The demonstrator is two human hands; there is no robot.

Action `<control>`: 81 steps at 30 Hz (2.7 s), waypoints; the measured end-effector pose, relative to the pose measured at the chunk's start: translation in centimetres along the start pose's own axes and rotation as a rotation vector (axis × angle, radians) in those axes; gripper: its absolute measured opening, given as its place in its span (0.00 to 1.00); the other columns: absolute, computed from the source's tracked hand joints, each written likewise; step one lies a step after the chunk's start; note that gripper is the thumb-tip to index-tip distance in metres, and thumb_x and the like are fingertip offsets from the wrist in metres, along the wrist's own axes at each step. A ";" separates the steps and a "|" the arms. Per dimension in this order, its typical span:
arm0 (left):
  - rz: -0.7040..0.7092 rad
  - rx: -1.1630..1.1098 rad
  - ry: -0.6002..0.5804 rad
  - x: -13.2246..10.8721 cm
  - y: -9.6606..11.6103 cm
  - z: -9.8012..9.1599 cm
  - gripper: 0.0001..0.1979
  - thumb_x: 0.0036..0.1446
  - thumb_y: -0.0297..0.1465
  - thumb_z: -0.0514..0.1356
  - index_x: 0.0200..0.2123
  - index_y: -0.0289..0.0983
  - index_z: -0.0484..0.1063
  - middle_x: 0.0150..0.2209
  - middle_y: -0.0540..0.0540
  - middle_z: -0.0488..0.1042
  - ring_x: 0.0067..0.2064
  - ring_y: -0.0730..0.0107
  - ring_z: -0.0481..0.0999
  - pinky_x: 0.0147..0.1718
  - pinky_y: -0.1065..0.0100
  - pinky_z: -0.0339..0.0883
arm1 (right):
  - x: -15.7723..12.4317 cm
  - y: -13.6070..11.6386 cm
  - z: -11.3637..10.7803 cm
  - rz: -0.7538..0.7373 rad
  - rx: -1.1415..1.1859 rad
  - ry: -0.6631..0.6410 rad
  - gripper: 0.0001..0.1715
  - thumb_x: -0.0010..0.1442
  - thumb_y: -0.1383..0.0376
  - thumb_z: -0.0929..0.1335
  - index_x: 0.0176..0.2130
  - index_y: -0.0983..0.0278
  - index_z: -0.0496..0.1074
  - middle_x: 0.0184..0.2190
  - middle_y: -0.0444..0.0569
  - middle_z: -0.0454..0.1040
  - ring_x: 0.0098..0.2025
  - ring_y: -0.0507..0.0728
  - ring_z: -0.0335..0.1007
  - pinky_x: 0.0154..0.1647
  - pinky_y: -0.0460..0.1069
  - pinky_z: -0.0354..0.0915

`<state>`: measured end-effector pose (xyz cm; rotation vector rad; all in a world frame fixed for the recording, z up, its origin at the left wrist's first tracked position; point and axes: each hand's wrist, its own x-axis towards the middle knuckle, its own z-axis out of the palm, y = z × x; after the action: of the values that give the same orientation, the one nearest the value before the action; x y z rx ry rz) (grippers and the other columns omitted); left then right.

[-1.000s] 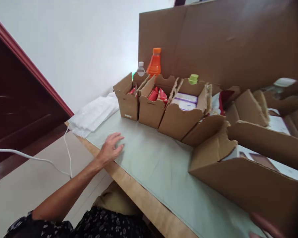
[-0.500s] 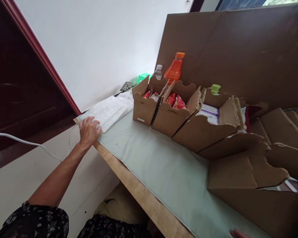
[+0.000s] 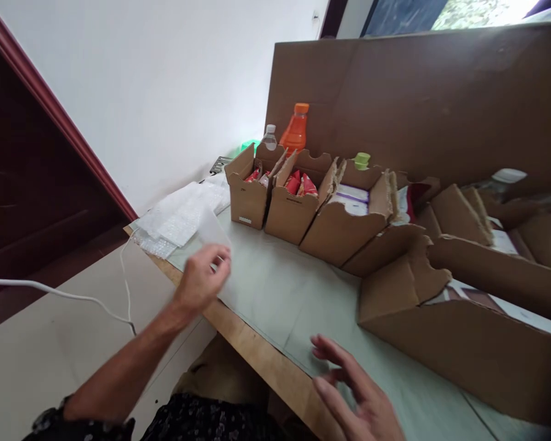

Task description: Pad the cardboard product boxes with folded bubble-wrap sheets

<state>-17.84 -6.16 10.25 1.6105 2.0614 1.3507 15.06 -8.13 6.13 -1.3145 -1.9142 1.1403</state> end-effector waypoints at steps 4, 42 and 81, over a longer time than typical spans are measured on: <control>-0.003 -0.257 -0.323 -6.2 4.8 6.4 0.10 0.62 0.33 0.56 0.34 0.37 0.75 0.40 0.44 0.83 0.28 0.72 0.80 0.24 0.73 0.74 | 1.3 -0.9 3.5 0.045 0.228 -0.014 0.54 0.56 0.47 0.75 0.72 0.61 0.58 0.64 0.61 0.71 0.58 0.69 0.75 0.55 0.61 0.74; 0.821 -0.004 -0.621 -6.1 4.1 13.8 0.11 0.66 0.27 0.58 0.49 0.38 0.75 0.56 0.39 0.77 0.60 0.51 0.73 0.57 0.50 0.71 | -7.9 7.6 -8.6 -0.189 -0.849 0.566 0.14 0.75 0.62 0.62 0.42 0.62 0.76 0.45 0.51 0.81 0.48 0.63 0.75 0.46 0.56 0.63; 0.730 -0.081 -0.679 -12.3 1.8 6.6 0.24 0.59 0.24 0.64 0.59 0.37 0.69 0.55 0.37 0.77 0.63 0.49 0.70 0.64 0.42 0.62 | -5.8 1.5 1.0 0.013 -0.142 0.181 0.21 0.67 0.67 0.63 0.56 0.63 0.75 0.44 0.51 0.82 0.38 0.56 0.80 0.43 0.50 0.77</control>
<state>-7.68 -13.11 3.39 2.4548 1.0515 0.8081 17.16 -13.59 4.45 -1.4546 -1.8832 0.8725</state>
